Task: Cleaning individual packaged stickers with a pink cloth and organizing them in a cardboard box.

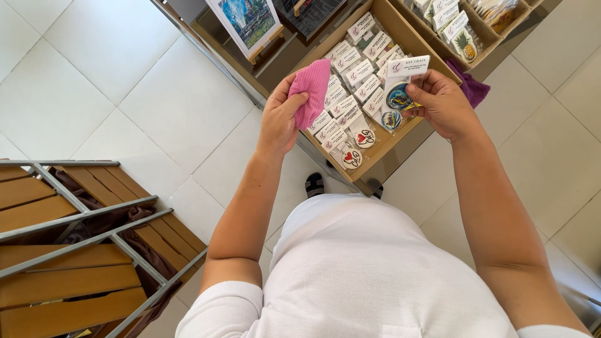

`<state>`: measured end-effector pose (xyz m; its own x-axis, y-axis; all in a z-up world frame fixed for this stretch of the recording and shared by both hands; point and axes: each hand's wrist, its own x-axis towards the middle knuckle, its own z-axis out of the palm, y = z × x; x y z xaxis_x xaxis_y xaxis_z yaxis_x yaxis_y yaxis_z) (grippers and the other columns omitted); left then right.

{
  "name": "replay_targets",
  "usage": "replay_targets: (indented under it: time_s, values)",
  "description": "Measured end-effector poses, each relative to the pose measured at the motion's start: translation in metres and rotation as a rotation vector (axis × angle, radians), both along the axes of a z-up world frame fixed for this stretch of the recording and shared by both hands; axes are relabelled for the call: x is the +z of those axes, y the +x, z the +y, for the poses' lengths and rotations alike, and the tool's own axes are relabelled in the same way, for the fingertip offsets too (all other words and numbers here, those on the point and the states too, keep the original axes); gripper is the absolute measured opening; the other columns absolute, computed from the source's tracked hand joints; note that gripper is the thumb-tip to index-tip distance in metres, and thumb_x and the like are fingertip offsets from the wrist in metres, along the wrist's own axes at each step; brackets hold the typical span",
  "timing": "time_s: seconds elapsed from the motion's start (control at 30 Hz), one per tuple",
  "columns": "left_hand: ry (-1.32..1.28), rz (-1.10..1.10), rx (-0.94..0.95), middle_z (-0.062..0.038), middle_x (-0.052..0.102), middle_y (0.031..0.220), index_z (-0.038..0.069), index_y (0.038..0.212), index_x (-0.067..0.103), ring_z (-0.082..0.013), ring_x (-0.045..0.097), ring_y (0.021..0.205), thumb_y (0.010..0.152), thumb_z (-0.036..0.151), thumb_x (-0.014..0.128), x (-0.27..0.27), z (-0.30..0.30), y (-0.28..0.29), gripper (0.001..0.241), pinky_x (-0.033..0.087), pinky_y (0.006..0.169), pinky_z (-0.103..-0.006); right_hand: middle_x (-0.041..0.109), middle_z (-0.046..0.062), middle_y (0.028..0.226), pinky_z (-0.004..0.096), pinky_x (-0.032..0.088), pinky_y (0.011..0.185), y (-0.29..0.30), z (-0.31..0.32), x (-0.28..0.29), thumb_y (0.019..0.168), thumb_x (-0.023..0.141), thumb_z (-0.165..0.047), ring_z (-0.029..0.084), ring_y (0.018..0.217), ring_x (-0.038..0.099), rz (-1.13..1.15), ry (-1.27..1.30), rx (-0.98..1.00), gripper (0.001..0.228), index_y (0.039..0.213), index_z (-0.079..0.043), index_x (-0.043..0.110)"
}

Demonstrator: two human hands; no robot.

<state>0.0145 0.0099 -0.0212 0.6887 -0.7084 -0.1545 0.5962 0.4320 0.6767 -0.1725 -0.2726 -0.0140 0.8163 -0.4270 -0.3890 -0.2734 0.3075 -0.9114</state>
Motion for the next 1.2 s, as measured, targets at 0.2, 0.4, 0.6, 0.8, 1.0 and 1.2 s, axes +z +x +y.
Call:
replay_targets:
  time_s: [0.2,0.4,0.6,0.8,1.0,1.2]
  values:
    - [0.013,-0.015,-0.034,-0.012,0.063,0.13,-0.003,0.143,0.053,-0.0161,0.063,0.115,0.101,-0.005,0.056,-0.007,0.0,-0.002,0.042,0.055,0.102,-0.0314,0.07,0.001,0.102,0.028,0.059,0.075,-0.002,0.004,-0.029,0.099,0.071,-0.014,0.01,0.092,0.067,0.201,-0.338,0.12,0.021,0.117,-0.006,0.065]
    - [0.086,-0.014,-0.109,-0.01,0.061,0.13,0.002,0.145,0.05,-0.0149,0.062,0.113,0.104,0.01,0.06,-0.01,-0.005,-0.025,0.043,0.055,0.098,-0.0306,0.073,0.005,0.102,0.028,0.053,0.08,0.001,0.021,-0.026,0.096,0.075,-0.013,0.01,0.088,0.065,0.285,-0.591,0.201,0.029,0.121,-0.002,0.068]
    - [0.196,-0.028,-0.143,-0.009,0.061,0.129,0.003,0.145,0.051,-0.0135,0.061,0.109,0.102,0.015,0.064,-0.019,-0.002,-0.028,0.047,0.055,0.093,-0.0287,0.074,0.002,0.104,0.026,0.053,0.083,0.001,0.023,-0.029,0.093,0.073,-0.012,0.008,0.094,0.067,0.231,-0.514,0.244,0.026,0.117,-0.003,0.067]
    - [0.159,-0.015,-0.112,-0.008,0.063,0.127,0.003,0.144,0.053,-0.0122,0.061,0.109,0.102,0.013,0.065,-0.016,-0.005,-0.021,0.044,0.054,0.095,-0.0283,0.075,0.016,0.101,0.041,0.054,0.083,0.012,0.039,-0.03,0.092,0.075,-0.015,0.03,0.093,0.07,0.461,-0.846,0.497,0.022,0.108,-0.001,0.068]
    - [0.157,-0.005,-0.138,-0.008,0.065,0.124,0.002,0.141,0.055,-0.0116,0.063,0.107,0.103,0.013,0.065,-0.015,-0.006,-0.024,0.042,0.055,0.094,-0.0276,0.075,0.018,0.103,0.044,0.055,0.087,0.021,0.032,-0.065,0.089,0.077,-0.017,0.035,0.098,0.071,0.461,-0.938,0.666,0.026,0.103,0.002,0.068]
    - [0.185,-0.014,-0.124,-0.006,0.065,0.122,0.002,0.14,0.057,-0.0105,0.063,0.105,0.102,0.015,0.065,-0.018,0.002,-0.019,0.041,0.056,0.091,-0.0279,0.075,0.017,0.107,0.043,0.055,0.086,0.031,0.033,-0.076,0.085,0.078,-0.018,0.035,0.098,0.071,0.514,-0.922,0.719,0.047,0.128,-0.003,0.064]
